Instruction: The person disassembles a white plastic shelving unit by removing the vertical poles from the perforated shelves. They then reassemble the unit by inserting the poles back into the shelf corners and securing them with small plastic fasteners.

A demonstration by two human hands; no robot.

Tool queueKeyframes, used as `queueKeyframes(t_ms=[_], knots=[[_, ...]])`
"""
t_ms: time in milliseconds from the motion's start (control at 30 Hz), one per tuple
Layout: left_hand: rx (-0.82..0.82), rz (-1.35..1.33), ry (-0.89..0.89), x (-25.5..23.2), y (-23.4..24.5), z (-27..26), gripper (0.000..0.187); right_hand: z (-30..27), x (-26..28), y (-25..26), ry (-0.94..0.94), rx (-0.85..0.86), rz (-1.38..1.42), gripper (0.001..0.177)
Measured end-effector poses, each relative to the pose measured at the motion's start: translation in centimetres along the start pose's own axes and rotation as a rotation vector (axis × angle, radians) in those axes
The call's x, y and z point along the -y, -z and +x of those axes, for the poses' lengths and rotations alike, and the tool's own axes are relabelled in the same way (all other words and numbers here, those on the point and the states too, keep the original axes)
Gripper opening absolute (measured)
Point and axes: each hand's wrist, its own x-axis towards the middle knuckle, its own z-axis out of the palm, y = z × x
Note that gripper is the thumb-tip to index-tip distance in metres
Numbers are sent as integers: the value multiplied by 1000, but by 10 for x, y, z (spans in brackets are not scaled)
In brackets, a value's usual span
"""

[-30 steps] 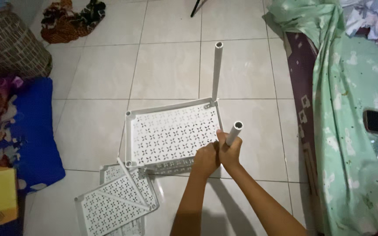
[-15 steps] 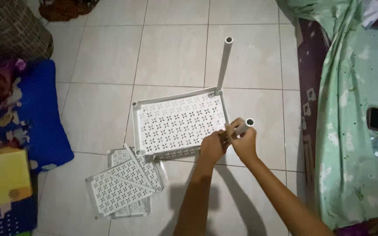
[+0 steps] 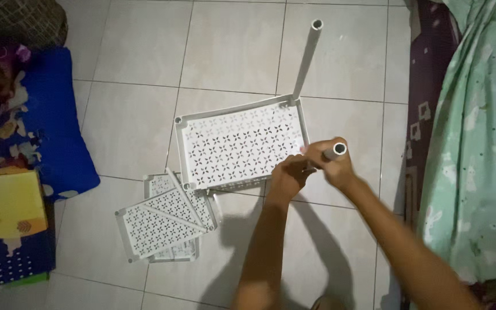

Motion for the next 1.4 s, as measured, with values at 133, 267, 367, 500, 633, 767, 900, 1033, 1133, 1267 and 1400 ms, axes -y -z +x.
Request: queueKeyframes(t_ms=[133,267,367,500,633,767,900,1033,1133,1267,1400], knots=[[5,-52,107,-5,14,11,27,21,7,14,-70,185,-19,47],[70,-9,155,-12,7,7,21,-9,1,-30,37,-454,-101,35],[117,117,127,-4,8,11,16,-8,-20,-66,81,-824,-142,44],[61,57,48,7,6,7,18,2,-50,-67,47,-949,-118,58],[181,139,125,0,5,12,27,-4,-48,-18,-19,-276,-1,51],[133,155,169,-7,15,13,33,6,-31,10,-145,118,28,48],[216,3,157,-12,14,16,18,-9,-14,-38,-55,-520,-257,27],[69,21,116,-4,12,11,19,-20,-5,-79,52,-821,-56,23],[-32,-25,30,4,5,0,14,-11,-17,-81,69,-879,-78,48],[76,56,81,9,5,11,17,1,-33,-58,38,-717,20,58],[13,55,-14,4,7,7,24,1,-33,-5,-144,-128,69,49]])
